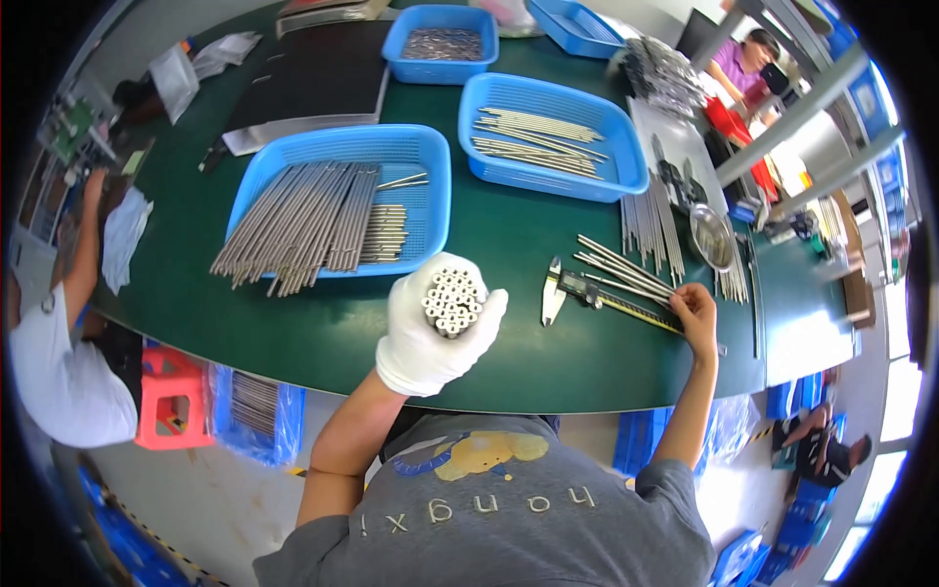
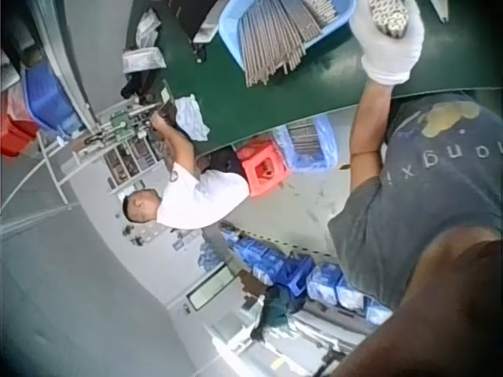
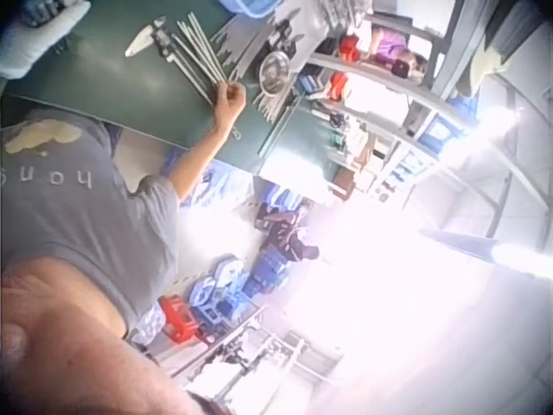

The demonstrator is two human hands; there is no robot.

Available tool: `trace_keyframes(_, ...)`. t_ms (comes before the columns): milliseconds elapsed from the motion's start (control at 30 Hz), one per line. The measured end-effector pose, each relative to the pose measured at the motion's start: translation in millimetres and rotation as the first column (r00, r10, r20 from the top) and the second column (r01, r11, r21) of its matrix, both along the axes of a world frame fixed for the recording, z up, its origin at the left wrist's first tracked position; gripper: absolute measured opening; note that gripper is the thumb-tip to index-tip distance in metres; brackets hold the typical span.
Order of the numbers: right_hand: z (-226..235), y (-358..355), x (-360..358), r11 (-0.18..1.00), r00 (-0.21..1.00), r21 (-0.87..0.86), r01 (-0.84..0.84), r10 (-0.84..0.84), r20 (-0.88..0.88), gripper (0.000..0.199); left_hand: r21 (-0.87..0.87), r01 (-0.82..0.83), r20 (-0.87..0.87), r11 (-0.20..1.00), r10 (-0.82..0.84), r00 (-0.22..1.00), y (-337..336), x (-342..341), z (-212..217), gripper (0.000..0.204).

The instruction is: Inspecting, sorting, and measuring small metal rods using a digital caliper at a manufacturing workbench.

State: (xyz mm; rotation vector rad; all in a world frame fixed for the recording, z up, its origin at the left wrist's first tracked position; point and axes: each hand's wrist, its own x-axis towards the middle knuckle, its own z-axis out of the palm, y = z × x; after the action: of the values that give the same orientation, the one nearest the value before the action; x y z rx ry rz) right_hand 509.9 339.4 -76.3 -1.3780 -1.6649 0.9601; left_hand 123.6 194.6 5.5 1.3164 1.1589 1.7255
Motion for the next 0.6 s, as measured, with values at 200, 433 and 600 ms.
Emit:
trace_keyframes(200,11.1,-2.5,-18.0,0.990,0.963,0.142,-0.004,-0.034,0.267,0.014,0.183,-0.117,-0.116,0.976,0.139,0.983,0.2,4.8,-5.9,0.020)
trace_keyframes(433,25.0,-15.2,-32.2,0.941,0.842,0.329,-0.076,-0.116,0.527,0.014,0.153,0.004,-0.150,0.988,0.019,0.989,-1.2,6.6,9.9,0.022)
trace_keyframes(600,38.8,-19.0,-40.8,0.945,0.783,0.322,-0.055,-0.159,0.602,0.020,0.154,0.058,-0.140,0.986,-0.036,0.989,-1.6,6.2,11.2,0.020)
